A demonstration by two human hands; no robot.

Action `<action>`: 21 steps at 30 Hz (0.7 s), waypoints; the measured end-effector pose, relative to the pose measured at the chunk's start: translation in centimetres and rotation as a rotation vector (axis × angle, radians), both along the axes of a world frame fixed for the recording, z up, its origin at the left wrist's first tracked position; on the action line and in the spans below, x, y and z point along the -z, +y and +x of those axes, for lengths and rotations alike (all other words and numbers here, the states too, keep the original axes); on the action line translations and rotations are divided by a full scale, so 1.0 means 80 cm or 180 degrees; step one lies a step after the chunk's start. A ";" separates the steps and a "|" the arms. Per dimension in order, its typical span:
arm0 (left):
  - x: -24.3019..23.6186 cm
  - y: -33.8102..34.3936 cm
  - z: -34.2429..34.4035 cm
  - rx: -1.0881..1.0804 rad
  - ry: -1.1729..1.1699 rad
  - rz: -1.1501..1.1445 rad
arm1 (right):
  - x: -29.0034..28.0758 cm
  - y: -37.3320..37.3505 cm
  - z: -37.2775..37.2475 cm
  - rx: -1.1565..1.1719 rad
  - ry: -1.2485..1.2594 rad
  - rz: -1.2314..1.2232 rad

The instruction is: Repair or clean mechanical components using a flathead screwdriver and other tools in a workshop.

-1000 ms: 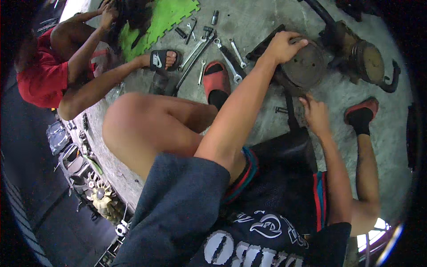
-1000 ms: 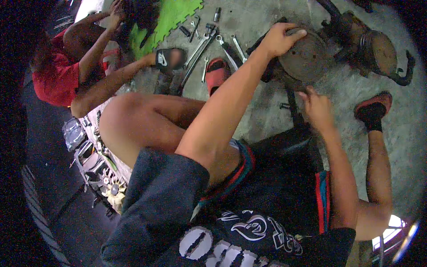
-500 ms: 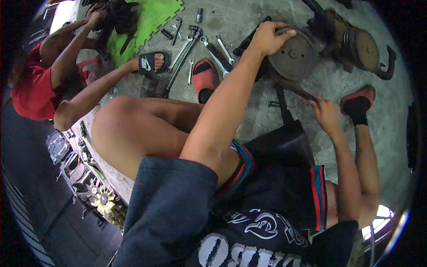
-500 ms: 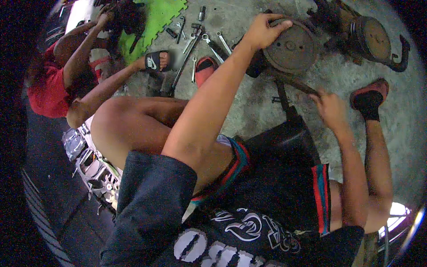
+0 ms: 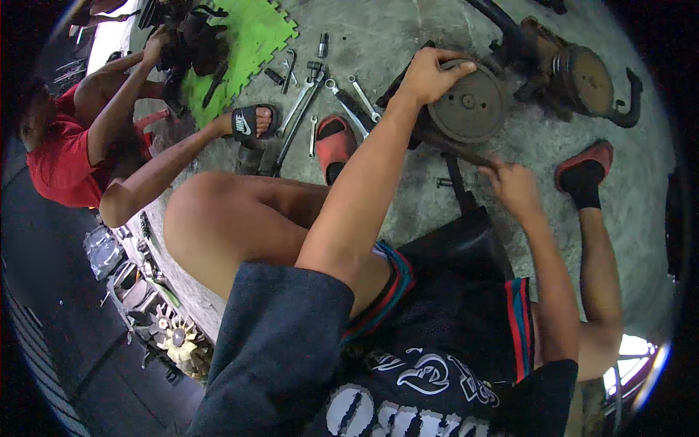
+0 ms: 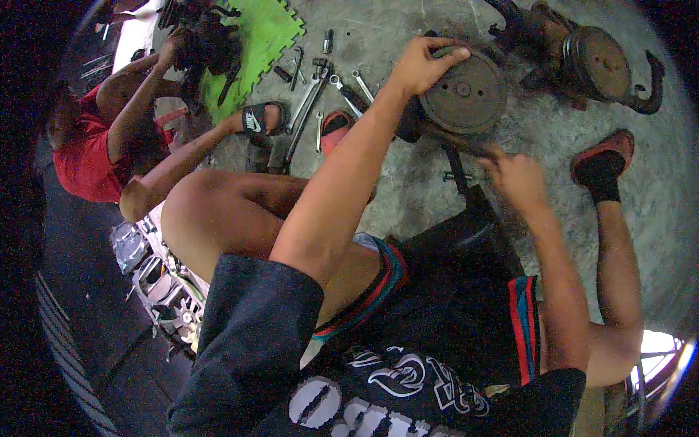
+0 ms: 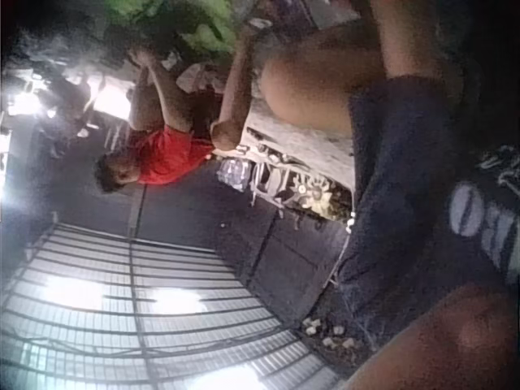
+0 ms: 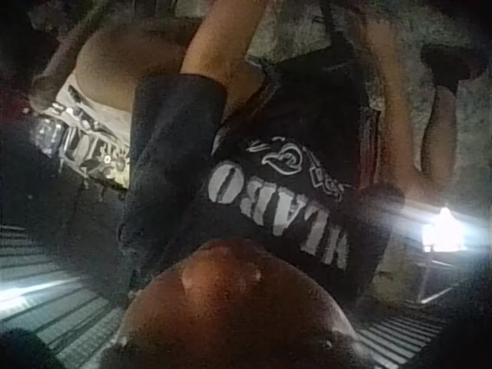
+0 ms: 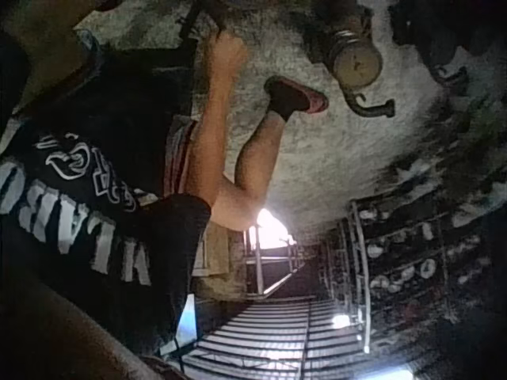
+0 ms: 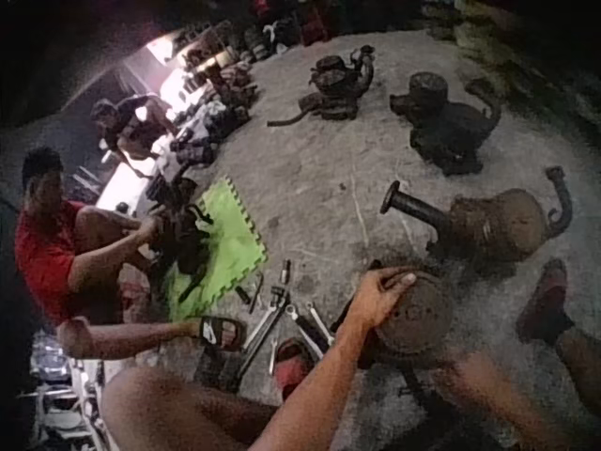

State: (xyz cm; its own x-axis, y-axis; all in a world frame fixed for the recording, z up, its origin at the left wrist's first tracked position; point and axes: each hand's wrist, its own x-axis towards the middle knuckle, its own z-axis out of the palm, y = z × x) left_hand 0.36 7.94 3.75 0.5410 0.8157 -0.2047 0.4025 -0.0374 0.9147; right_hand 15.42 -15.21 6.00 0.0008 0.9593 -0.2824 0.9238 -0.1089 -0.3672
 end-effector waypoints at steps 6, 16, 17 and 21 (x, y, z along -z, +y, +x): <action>-0.018 -0.003 0.005 -0.0056 0.0053 -0.0167 | -0.004 -0.047 0.133 0.0043 -0.0051 -0.0266; -0.006 0.021 0.013 0.0664 -0.0030 0.0183 | 0.001 -0.049 0.083 0.0296 0.0650 -0.0410; -0.007 0.022 0.018 0.0756 0.0104 0.0524 | 0.003 -0.048 0.074 0.0323 0.0735 -0.0758; -0.005 0.022 0.026 0.0746 0.0366 0.1245 | -0.009 -0.050 0.042 0.0085 0.0784 -0.0538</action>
State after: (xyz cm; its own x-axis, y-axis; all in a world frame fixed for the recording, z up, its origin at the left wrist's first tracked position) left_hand 2.47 9.67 4.13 0.7116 0.7022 0.0243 0.4399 -0.4723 0.7638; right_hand 18.77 -19.22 6.72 -0.0630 0.8992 -0.4330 0.8050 -0.2107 -0.5546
